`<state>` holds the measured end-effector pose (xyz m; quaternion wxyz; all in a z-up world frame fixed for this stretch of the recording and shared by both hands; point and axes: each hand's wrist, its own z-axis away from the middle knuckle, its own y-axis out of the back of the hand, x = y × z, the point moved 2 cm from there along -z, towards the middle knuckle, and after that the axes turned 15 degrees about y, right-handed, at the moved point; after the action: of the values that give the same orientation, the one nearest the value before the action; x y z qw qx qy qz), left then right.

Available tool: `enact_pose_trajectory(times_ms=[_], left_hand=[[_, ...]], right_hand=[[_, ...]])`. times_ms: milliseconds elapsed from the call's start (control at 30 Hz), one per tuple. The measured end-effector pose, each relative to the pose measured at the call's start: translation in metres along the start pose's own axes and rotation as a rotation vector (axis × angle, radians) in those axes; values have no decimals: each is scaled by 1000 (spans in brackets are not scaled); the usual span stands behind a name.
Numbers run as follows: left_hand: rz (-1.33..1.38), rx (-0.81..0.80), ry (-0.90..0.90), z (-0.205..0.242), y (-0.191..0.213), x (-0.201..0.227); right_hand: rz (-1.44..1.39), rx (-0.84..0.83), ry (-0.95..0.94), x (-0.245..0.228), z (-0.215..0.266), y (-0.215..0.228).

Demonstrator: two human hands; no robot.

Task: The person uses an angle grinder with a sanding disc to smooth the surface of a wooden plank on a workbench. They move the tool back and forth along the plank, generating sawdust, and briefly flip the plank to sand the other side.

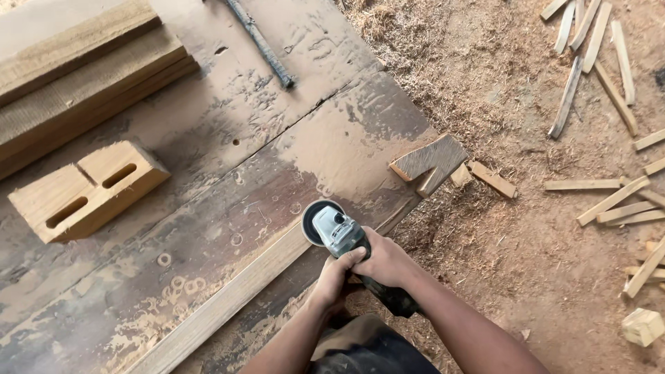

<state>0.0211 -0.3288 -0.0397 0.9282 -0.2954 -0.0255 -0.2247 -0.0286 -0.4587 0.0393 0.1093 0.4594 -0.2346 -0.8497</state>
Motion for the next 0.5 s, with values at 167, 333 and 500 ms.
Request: enact_pose_trajectory(times_ms=[167, 333, 500], left_hand=[[32, -52, 20, 5, -5, -5], [-9, 5, 107, 17, 0, -21], [27, -11, 67, 34, 14, -24]], right_hand=[[13, -43, -73, 5, 10, -2], [-37, 8, -26, 7, 27, -13], [-24, -65, -63, -10, 32, -25]])
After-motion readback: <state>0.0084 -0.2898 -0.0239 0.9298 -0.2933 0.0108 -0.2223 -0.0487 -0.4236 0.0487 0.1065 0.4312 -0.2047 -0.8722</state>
